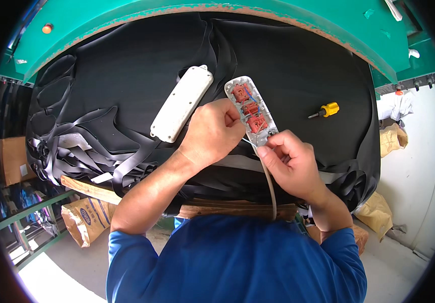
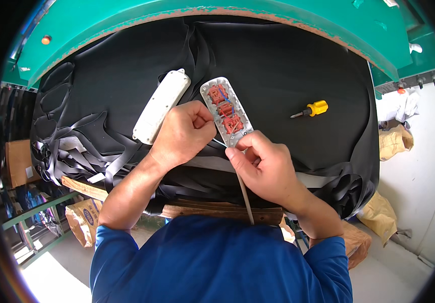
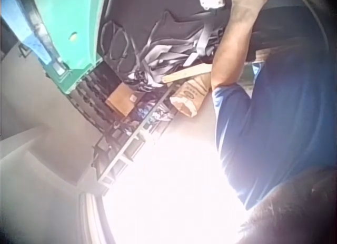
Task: Connecting wires to internal terminals of a power strip and assembling the casing.
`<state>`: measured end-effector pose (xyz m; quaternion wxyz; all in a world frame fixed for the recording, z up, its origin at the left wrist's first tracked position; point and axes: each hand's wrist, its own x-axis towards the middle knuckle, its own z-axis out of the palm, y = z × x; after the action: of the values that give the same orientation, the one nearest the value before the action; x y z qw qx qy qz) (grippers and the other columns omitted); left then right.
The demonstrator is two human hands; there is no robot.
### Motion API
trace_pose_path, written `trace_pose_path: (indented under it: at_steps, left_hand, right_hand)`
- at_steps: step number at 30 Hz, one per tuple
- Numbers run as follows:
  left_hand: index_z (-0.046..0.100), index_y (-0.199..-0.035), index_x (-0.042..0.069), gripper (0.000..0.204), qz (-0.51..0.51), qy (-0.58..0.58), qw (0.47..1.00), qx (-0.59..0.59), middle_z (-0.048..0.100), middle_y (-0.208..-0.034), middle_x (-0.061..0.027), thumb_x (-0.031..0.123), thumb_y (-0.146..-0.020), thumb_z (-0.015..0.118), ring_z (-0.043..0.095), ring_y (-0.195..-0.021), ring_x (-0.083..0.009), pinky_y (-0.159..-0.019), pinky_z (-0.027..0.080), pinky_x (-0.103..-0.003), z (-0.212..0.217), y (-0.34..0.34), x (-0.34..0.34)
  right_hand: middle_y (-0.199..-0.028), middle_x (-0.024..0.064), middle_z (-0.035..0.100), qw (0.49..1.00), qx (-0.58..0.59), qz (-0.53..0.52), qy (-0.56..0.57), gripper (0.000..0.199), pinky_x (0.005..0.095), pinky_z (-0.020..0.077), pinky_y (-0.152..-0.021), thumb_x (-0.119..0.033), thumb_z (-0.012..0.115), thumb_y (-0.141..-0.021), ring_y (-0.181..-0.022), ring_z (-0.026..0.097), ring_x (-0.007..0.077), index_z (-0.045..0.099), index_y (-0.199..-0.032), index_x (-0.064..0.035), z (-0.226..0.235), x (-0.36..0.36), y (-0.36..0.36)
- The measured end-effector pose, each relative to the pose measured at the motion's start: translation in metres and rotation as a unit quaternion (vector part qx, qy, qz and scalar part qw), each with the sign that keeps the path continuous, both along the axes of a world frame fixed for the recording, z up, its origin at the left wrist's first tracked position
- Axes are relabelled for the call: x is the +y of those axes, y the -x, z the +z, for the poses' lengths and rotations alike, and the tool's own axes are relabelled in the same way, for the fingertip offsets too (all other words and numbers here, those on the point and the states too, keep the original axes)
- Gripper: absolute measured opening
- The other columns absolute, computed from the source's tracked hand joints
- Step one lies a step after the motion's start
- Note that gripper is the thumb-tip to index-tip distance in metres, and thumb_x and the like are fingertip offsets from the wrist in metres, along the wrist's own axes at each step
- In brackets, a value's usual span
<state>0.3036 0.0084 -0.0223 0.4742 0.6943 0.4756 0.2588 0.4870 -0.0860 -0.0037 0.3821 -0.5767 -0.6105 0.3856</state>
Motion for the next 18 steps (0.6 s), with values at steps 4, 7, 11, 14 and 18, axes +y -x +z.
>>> trace_pose_path:
  at_steps: [4,7,11,14,18]
  left_hand:
    - [0.065,-0.085,-0.003,0.007,-0.003,-0.005,1.0,0.01,0.063,-0.065,-0.0016,0.002,-0.082,0.069,0.055,-0.059,-0.0039,-0.053,0.044,-0.022,0.003,0.0,0.001]
    - [0.065,-0.085,-0.003,0.007,-0.007,-0.008,1.0,0.014,0.063,-0.066,-0.0019,0.002,-0.083,0.069,0.055,-0.059,-0.0039,-0.054,0.045,-0.022,0.004,0.0,0.0]
    - [0.065,-0.086,-0.003,0.007,-0.001,0.009,1.0,0.008,0.063,-0.066,-0.0017,0.001,-0.082,0.069,0.055,-0.059,-0.0039,-0.055,0.045,-0.022,0.003,-0.001,0.0]
    - [0.065,-0.086,-0.004,0.007,0.003,0.016,1.0,-0.001,0.063,-0.067,-0.0014,0.001,-0.082,0.068,0.055,-0.059,-0.0037,-0.055,0.045,-0.021,0.003,0.0,-0.001]
    - [0.065,-0.086,-0.004,0.007,0.006,0.03,0.999,-0.014,0.064,-0.067,-0.0015,0.001,-0.082,0.067,0.055,-0.06,-0.0028,-0.054,0.044,-0.021,0.005,0.002,-0.003]
  right_hand:
    - [-0.06,-0.001,0.058,0.997,-0.028,-0.045,-0.056,0.014,0.0197,0.0368,-0.047,-0.004,0.07,-0.091,-0.052,0.047,-0.0006,0.057,-0.085,-0.0013,0.0,0.014,-0.011]
    - [-0.066,-0.0017,0.059,0.992,0.01,-0.087,-0.091,0.009,0.0185,0.0378,-0.048,0.003,0.068,-0.09,-0.056,0.048,-0.0008,0.059,-0.088,-0.0004,-0.01,0.031,-0.024]
    - [-0.074,0.0001,0.061,0.99,0.016,-0.092,-0.104,0.008,0.0182,0.0403,-0.052,0.003,0.067,-0.09,-0.061,0.051,-0.0003,0.059,-0.092,0.0006,-0.004,0.037,-0.026]
    - [-0.076,0.0001,0.062,0.996,0.024,-0.061,-0.065,0.007,0.018,0.0415,-0.054,0.004,0.066,-0.091,-0.063,0.052,0.0001,0.059,-0.094,0.0008,0.0,0.03,-0.025]
    - [-0.077,-0.0013,0.062,0.993,0.1,-0.06,-0.032,0.007,0.0164,0.0399,-0.055,0.005,0.064,-0.093,-0.065,0.05,-0.0014,0.059,-0.095,0.0006,0.0,0.018,-0.026]
